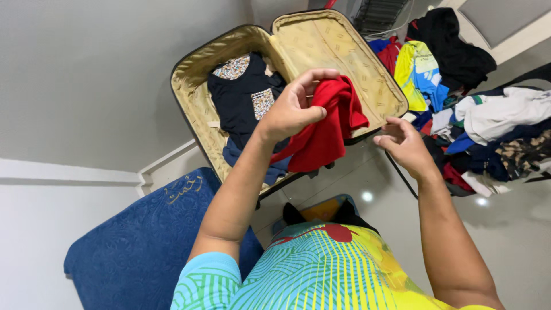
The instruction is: The person unloads clothes from a suitcase by picking up items one at a time and placing them on a chair.
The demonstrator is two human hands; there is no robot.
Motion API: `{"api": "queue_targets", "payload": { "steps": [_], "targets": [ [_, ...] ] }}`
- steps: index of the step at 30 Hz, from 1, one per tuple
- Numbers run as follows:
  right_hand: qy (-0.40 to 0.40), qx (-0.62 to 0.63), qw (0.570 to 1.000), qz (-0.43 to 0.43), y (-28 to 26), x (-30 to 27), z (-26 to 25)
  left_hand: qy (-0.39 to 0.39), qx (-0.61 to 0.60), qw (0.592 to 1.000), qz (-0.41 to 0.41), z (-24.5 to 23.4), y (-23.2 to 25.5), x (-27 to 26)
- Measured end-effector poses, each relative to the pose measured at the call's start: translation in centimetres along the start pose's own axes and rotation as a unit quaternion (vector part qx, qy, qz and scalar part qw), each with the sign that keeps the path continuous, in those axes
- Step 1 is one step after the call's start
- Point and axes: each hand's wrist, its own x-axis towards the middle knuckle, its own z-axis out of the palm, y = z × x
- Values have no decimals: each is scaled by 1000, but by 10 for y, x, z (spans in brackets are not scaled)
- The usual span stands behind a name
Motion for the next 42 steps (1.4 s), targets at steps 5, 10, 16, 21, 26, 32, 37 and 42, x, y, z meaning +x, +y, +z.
{"api": "queue_targets", "payload": {
  "steps": [5, 10, 16, 21, 26, 32, 37, 42],
  "targets": [
    [-74, 12, 969, -235, -69, -45, -4, -83, -25, 994, -59, 57, -43, 36],
    [-23, -109, 970, -214, -76, -55, -26, -119, -57, 989, -70, 114, -82, 72],
    [17, 80, 980, -179, -23, -65, -102, 12, 115, 989, -96, 141, -136, 111],
    [9, 414, 909, -49, 11, -72, -164, -39, 229, 970, -74, 172, -200, 121],
    [54, 475, 878, -36, 44, -75, -207, -75, 233, 951, -191, 237, -267, 124],
    [116, 286, 949, -67, 90, -88, -225, -101, 32, 971, -215, 254, -314, 147],
    [75, 460, 881, 77, 111, -94, -242, -119, -26, 957, -264, 268, -343, 166],
    [121, 450, 880, 96, 126, -83, -263, -172, -16, 938, -301, 272, -364, 194]
  ]
}}
